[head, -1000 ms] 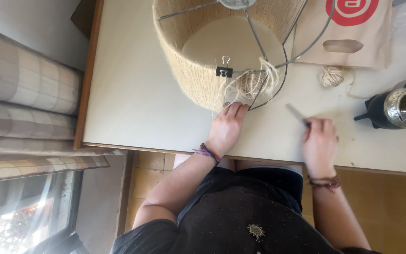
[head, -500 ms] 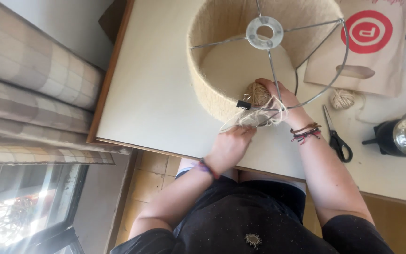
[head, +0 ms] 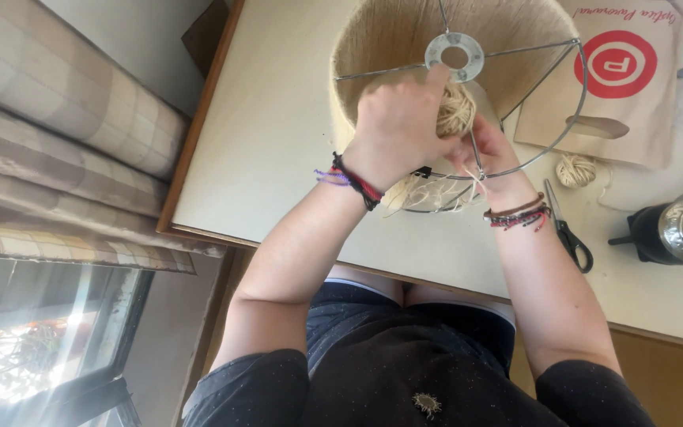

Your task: The person wraps twine around a metal lampshade frame, securing it with a binder clip and cutting excess with scissors. They repeatedly wind the twine around the frame, adjusting and trimming as needed.

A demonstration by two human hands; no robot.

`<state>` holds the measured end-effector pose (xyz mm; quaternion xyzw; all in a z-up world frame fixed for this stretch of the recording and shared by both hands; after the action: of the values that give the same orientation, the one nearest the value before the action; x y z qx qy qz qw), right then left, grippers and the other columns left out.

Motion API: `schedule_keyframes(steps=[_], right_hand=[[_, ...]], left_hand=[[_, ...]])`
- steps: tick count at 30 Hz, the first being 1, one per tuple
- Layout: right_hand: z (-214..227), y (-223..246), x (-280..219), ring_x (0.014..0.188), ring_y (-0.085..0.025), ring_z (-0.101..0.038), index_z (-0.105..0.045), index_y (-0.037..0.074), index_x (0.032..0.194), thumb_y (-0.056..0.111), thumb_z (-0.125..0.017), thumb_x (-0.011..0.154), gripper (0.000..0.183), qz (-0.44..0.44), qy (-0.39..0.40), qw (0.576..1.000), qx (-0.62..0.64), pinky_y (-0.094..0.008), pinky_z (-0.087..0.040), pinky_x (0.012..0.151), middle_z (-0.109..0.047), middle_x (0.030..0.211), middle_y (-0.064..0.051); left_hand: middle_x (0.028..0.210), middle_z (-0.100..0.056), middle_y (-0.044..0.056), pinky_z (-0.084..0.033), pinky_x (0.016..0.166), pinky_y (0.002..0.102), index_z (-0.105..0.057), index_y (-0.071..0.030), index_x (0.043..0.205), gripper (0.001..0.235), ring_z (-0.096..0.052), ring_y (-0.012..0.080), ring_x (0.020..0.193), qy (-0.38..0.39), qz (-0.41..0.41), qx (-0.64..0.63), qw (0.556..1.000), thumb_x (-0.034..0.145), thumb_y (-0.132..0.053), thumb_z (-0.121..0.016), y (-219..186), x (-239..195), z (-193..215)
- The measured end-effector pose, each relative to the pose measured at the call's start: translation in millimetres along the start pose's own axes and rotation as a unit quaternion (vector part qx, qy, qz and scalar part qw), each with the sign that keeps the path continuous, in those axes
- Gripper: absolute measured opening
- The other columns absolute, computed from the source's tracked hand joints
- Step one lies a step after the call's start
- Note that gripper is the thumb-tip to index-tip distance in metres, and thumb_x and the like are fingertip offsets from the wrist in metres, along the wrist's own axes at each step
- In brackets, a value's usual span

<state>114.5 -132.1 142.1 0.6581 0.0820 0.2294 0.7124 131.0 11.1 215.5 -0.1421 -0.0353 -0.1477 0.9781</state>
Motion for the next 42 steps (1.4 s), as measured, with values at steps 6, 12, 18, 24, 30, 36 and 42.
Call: schedule_keyframes(steps=[6, 12, 18, 24, 30, 36, 42], right_hand=[[14, 6, -65, 0.126, -0.020, -0.054, -0.052, 0.005, 0.137, 0.024, -0.052, 0.101, 0.041, 0.002, -0.016, 0.991, 0.131, -0.038, -0.046, 0.109, -0.057, 0.137, -0.009], [7, 2, -135, 0.085, -0.027, -0.067, -0.068, 0.000, 0.099, 0.077, -0.032, 0.102, 0.085, -0.091, 0.039, 0.976, 0.194, -0.038, -0.056, 0.072, -0.070, 0.096, -0.018], [55, -36, -176, 0.070, -0.016, -0.049, -0.068, 0.016, 0.132, 0.042, -0.040, 0.112, 0.044, -0.006, -0.029, 0.891, 0.452, -0.034, -0.045, 0.062, -0.061, 0.107, -0.010], [58, -24, -155, 0.084, -0.011, -0.061, -0.063, 0.002, 0.133, 0.002, -0.057, 0.099, 0.034, -0.055, -0.294, 0.954, -0.024, -0.025, -0.048, 0.080, -0.062, 0.107, -0.007], [7, 16, -111, 0.099, -0.025, -0.068, -0.072, -0.006, 0.107, -0.006, -0.073, 0.094, 0.013, 0.121, -0.206, 0.960, -0.145, -0.034, -0.055, 0.087, -0.067, 0.119, -0.021], [43, -36, -166, 0.055, -0.040, -0.070, -0.052, -0.005, 0.101, 0.012, -0.042, 0.111, 0.023, 0.146, -0.188, 0.955, 0.176, -0.044, -0.058, 0.063, -0.054, 0.063, -0.017], [63, -92, -187, 0.085, -0.046, -0.072, -0.073, 0.016, 0.106, 0.018, -0.059, 0.101, 0.015, -0.300, -0.010, 0.828, -0.473, -0.053, -0.055, 0.076, -0.075, 0.085, -0.021]], left_hand=[[0.130, -0.059, -0.001, -0.044, 0.106, 0.047, -0.044, -0.031, 0.149, 0.090, -0.057, 0.0205, 0.128, -0.266, -0.168, -0.044, 0.948, 0.077, -0.057, -0.093, -45, -66, 28], [0.148, -0.057, -0.001, -0.046, 0.134, 0.036, -0.043, -0.024, 0.153, 0.087, -0.060, 0.0196, 0.142, 0.069, -0.435, -0.517, 0.734, 0.083, -0.044, -0.091, -96, -147, -95], [0.114, -0.072, 0.007, -0.061, 0.090, 0.043, -0.061, -0.019, 0.139, 0.081, -0.075, 0.0274, 0.102, 0.099, -0.285, -0.605, 0.737, 0.070, -0.048, -0.089, -52, -153, -134], [0.102, -0.071, 0.007, -0.063, 0.080, 0.043, -0.062, -0.015, 0.132, 0.079, -0.075, 0.0293, 0.087, -0.002, -0.279, -0.467, 0.839, 0.067, -0.053, -0.087, -37, -153, -110], [0.101, -0.069, 0.006, -0.057, 0.084, 0.039, -0.065, -0.015, 0.131, 0.081, -0.072, 0.0259, 0.093, -0.120, -0.349, -0.397, 0.840, 0.068, -0.064, -0.079, -42, -159, -109], [0.106, -0.068, 0.003, -0.036, 0.118, 0.053, -0.071, -0.020, 0.124, 0.075, -0.057, 0.0371, 0.135, -0.218, -0.326, -0.350, 0.851, 0.072, -0.073, -0.070, -36, -157, -122], [0.112, -0.068, 0.009, -0.036, 0.124, 0.054, -0.063, -0.018, 0.133, 0.072, -0.049, 0.0397, 0.146, -0.126, -0.419, -0.373, 0.818, 0.079, -0.065, -0.068, -80, -154, -160]])
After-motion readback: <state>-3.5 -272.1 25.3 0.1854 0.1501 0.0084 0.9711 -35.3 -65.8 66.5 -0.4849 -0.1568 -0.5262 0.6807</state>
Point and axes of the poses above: each hand's wrist, its own x-axis towards the middle knuckle, its own z-axis out of the back of the hand, y = z × x, the point moved 4 cm from there along x, towards the middle knuckle
